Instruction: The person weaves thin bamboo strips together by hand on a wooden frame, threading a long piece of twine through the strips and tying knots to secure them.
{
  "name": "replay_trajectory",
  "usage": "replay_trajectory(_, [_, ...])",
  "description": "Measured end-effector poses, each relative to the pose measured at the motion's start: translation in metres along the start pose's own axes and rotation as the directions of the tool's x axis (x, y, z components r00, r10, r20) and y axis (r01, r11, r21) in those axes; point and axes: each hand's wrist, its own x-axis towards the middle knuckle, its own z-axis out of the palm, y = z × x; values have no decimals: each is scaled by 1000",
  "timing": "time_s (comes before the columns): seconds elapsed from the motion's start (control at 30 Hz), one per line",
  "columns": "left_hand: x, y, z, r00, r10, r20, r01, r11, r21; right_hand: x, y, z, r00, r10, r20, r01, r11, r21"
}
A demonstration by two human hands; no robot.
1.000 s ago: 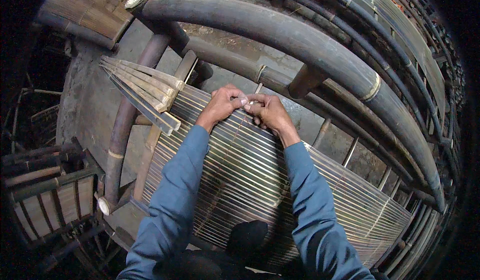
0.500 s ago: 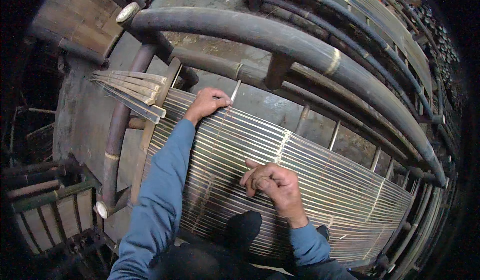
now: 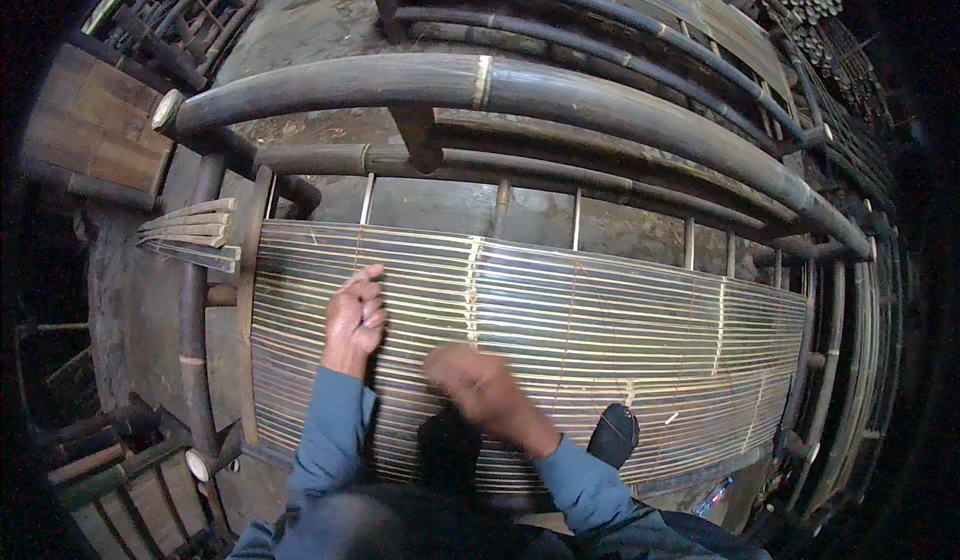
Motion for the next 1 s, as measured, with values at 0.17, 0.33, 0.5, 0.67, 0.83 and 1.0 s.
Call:
replay_trajectory(0.17, [-48,25,-56,937,338,-89,-153,626,764,-5,60,-133,651,-24,-758,-668,456,-588])
replay_trajectory(0.33, [-119,2,-76,651,668,361,-10,-467,884,-19,93,-146,668,98,-737,-713,368,-597])
replay_trajectory(0.5, [-122,-10,54,555,627,547,-380,-393,837,-29,119,-148,758,61,-649,-624,357,-696])
replay_trajectory(0.67, [-20,-70,151,549,358,755,-777,-115,619,-35,101,-191,660,582,-474,-578,797,175])
replay_trajectory(0.83, [103,-129,205,665,231,711,-706,-115,698,-73,33,-245,651,588,-480,-578,794,188])
replay_trajectory(1.0, [125,-166,222,818,140,558,-524,-216,824,-38,30,-275,790,268,-551,283,638,716])
